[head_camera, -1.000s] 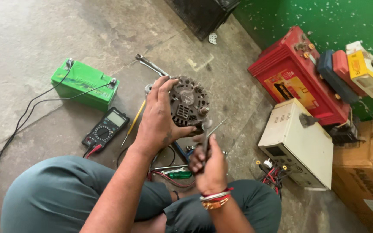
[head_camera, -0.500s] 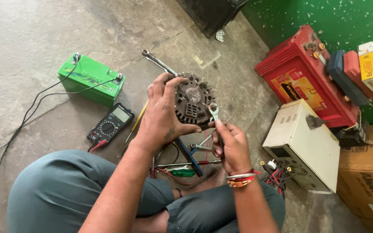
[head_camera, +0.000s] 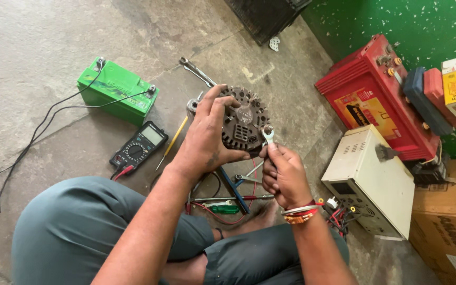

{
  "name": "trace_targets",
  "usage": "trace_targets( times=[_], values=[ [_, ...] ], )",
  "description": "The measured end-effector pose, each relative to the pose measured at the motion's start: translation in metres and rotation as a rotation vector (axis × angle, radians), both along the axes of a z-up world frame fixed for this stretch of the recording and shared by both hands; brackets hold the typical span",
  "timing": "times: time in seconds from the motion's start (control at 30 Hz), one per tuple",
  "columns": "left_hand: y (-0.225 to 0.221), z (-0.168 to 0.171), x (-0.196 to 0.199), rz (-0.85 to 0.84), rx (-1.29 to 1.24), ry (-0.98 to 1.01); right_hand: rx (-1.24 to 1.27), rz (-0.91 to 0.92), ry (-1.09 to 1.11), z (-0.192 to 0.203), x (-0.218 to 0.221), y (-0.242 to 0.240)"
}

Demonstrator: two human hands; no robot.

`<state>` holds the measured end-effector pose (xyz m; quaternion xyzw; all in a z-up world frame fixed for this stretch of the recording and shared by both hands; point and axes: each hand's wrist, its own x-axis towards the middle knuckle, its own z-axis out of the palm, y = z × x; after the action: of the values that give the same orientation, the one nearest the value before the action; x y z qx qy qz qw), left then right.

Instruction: The person disassembles an alternator using a screwdriver and a wrench while sitting on the floor. They remove screws and nuts from the alternator housing and internal components.

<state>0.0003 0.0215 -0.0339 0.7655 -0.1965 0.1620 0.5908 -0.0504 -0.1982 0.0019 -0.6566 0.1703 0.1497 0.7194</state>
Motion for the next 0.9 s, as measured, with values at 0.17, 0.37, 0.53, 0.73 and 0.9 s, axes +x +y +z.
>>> trace_targets(
  times=[0.17,0.37,0.53,0.73,0.9],
  values=[
    [-0.003,0.000,0.000,0.019,-0.017,-0.006,0.077,-0.096,0.028,-0.006,-0.006,0.005],
    [-0.009,0.001,-0.006,0.078,-0.033,0.002,0.090,-0.202,-0.033,-0.008,-0.008,0.018],
    [-0.011,-0.001,-0.009,0.087,-0.045,0.000,0.140,-0.382,-0.073,-0.020,-0.009,0.034],
    [-0.017,-0.002,-0.010,0.134,-0.037,-0.024,0.151,-0.437,-0.070,-0.014,-0.005,0.045],
    [-0.024,-0.008,-0.013,0.183,-0.041,-0.023,0.171,-0.545,-0.122,-0.024,0.003,0.071]
  ],
)
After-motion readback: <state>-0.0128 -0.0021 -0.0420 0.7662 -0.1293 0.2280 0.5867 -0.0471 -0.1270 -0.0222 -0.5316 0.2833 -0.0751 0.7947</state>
